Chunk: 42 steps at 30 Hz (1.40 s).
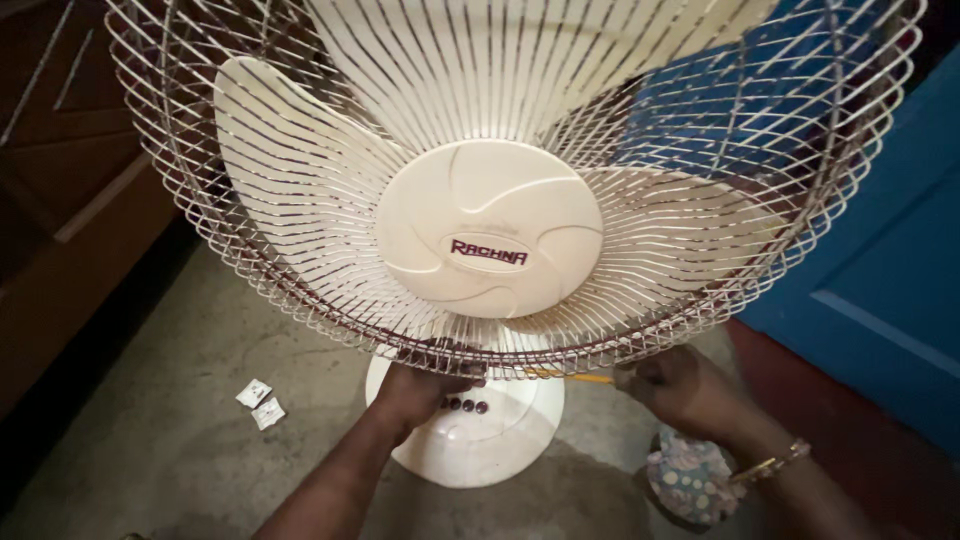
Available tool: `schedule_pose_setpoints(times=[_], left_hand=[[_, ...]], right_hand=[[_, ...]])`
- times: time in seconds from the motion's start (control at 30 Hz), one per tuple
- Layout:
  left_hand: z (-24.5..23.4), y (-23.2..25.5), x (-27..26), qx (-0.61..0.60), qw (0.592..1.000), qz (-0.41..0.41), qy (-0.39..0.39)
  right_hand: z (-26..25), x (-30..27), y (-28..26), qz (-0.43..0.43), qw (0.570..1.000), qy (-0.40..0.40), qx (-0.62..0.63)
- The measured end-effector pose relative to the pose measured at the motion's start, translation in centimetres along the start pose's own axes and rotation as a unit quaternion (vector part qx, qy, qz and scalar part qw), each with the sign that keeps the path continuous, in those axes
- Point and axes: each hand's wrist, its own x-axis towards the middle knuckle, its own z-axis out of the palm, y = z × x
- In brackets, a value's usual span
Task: The person uses a screwdriver to tighten screws on the base of a standing electric fan, then handles the power cord and plug, tightening the plug housing with the screwdriver. The fan remains assembled and stationary throughout.
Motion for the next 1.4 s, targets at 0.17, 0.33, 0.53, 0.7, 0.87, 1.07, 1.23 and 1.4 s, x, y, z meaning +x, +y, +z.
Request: schedule_pose_setpoints(times=[0.17,0.33,0.53,0.7,0.87,1.07,1.23,1.4], left_hand=[[-0.1,0.3,0.1,0.058,0.997,0.050,0.015],[0.2,-0.4,-0.6,0.001,0.995,0.091,0.028],[-0.6,-2.0,-0.6,-0.005,0.998,0.028,0.054],[-1.6,-3.0,-0.9,-0.066,0.995,0.060,0.046],[-3.4,-3.0,-2.1,-0.072,0.993,0.058,0.071],[-7.2,-4.9,-3.5,0.038,0.986,0.052,0.152],[-7.8,-7.1,-3.4,0.054,0.989,0.064,0.122],[-6.8,-8.4,-4.7,0.304,0.933,0.136,0.135]], right_hand=[[0.8,-2.6,-0.9,-0.046,0.988,0.100,0.110],[3.1,-3.1,1.9,-0.076,0.987,0.085,0.113],[9.0,0.3,12.6,-0.063,0.978,0.111,0.164],[17.0,2.4,14.9,0.126,0.964,0.087,0.215],[17.5,1.3,9.3,0.173,0.979,0.075,0.076],[15.9,-1.8,1.4,0.105,0.982,0.148,-0.044],[16.5,-2.1,-4.1,0.048,0.983,0.165,0.059],[19.7,-2.8,-7.7,0.055,0.972,0.143,0.179]])
